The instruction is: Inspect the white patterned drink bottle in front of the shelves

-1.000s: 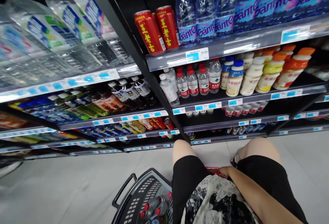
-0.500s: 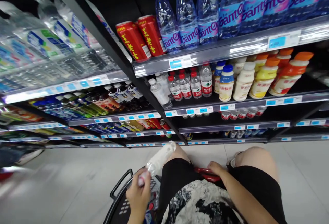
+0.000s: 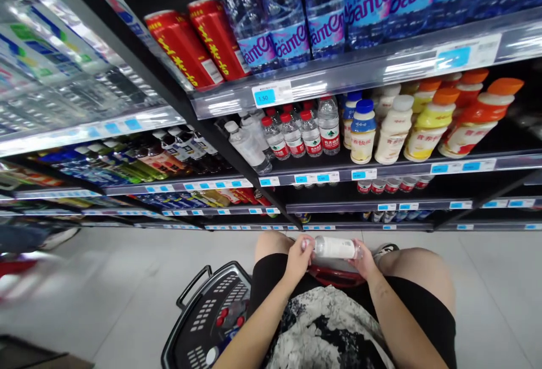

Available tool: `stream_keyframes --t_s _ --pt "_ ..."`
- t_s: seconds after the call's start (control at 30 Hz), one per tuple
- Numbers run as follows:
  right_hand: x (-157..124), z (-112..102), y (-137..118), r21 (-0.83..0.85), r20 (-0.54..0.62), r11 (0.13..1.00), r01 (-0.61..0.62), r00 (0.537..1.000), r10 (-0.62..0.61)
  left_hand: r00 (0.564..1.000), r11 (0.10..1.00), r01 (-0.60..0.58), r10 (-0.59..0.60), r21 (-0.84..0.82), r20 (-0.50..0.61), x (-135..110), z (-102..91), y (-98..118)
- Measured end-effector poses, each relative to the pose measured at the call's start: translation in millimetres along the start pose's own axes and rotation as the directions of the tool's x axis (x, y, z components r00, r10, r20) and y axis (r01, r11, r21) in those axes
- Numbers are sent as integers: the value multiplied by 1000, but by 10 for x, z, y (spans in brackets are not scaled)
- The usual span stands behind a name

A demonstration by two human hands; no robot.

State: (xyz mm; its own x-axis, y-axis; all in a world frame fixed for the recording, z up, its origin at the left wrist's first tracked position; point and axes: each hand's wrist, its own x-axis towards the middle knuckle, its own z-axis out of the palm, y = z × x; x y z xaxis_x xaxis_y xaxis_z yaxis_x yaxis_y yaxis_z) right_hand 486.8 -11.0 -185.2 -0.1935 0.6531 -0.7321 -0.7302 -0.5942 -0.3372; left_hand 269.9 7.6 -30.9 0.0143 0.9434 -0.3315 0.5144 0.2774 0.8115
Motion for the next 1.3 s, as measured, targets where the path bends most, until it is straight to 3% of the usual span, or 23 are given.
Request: stream_keyframes --t_s 0.1,0.23,0.3,0.43,0.5,0.57,0.67,0.8,0.87,0.97,1.07,1.3 --pt "87 -11 14 56 70 998 -7 998 3 997 996 72 -71 -46 8 85 -43 -84" --pt "122 57 70 -36 176 992 -124 976 128 998 953 -6 27 303 -65 74 -199 -103" --pt "139 89 81 -85 205 985 -149 965 164 998 930 -17 39 368 -54 48 -286 -75" --pt "186 110 72 -124 267 945 -303 907 326 993 931 -113 91 346 81 36 -412 22" --pt "194 130 74 -157 268 907 -391 867 421 993 925 -117 103 362 55 70 -442 63" --pt "188 178 96 -195 265 876 -442 836 480 996 912 -57 80 407 -40 133 -456 90" --pt "191 267 177 -218 229 896 -388 872 433 989 885 14 56 465 -136 257 -459 105" --pt "269 262 284 -220 153 955 -198 960 234 976 876 157 -68 456 -206 405 -444 115" --pt "309 202 293 -159 219 985 -64 971 98 960 875 265 -202 405 -192 458 -436 130" --pt "324 119 260 -52 322 997 51 946 -31 933 863 359 -330 355 -142 517 -430 164" --pt "299 101 227 -11 350 999 47 936 -40 943 880 333 -314 340 -111 569 -427 191" --pt "314 88 199 -70 380 996 -60 921 82 996 989 84 -81 120 -29 622 -382 229"
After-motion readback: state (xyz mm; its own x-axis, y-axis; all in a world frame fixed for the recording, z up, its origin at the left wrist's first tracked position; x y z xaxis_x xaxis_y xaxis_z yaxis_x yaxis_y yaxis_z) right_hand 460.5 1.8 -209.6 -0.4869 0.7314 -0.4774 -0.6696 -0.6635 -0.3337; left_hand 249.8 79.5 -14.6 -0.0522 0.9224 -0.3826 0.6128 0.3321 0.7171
